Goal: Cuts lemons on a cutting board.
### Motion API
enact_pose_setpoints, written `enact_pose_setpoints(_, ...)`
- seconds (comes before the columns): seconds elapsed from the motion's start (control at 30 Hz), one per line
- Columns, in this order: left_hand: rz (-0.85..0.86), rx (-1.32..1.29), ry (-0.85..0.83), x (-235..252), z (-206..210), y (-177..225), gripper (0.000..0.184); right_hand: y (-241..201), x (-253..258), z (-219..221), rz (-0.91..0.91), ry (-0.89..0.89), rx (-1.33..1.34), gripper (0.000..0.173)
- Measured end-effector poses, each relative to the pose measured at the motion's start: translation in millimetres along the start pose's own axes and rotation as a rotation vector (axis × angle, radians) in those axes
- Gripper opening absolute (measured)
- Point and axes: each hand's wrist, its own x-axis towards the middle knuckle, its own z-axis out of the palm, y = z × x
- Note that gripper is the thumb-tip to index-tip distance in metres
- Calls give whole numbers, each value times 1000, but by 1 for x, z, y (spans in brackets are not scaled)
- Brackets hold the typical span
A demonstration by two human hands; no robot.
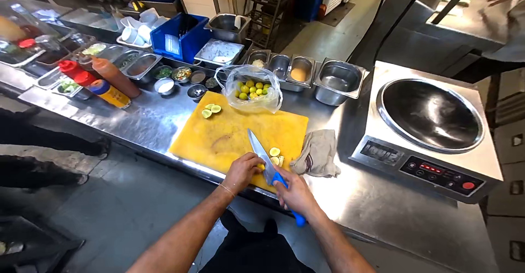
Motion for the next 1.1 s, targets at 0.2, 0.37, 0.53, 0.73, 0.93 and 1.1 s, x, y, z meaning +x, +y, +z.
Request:
enact_pose_setpoints(0.2, -21, -109, 82, -11, -2, -8, 17, 52, -96, -1, 14, -13, 4, 56)
enact_pose_setpoints(0.37, -120, -170, 71, -26, -12, -11, 32, 51, -99, -12, -113, 121, -209, 53)
enact_pose_setpoints(0.53, -123, -186, 4, -23, -15, -13, 48, 56, -110, -6, -246, 226, -306, 51)
enact_pose_setpoints(0.73, -123, -177, 1, -20, -15, -12, 54, 63, -119, -10, -284, 215, -380, 49)
enact_pose_setpoints(0.93, -117, -142, -29, -17, -17, -15, 73, 52, -135, -19, -190, 144, -493, 50)
enact_pose_setpoints(1.1, -78, -104, -51, -15, -19, -16, 76, 43, -133, -23, -116, 88, -568, 50)
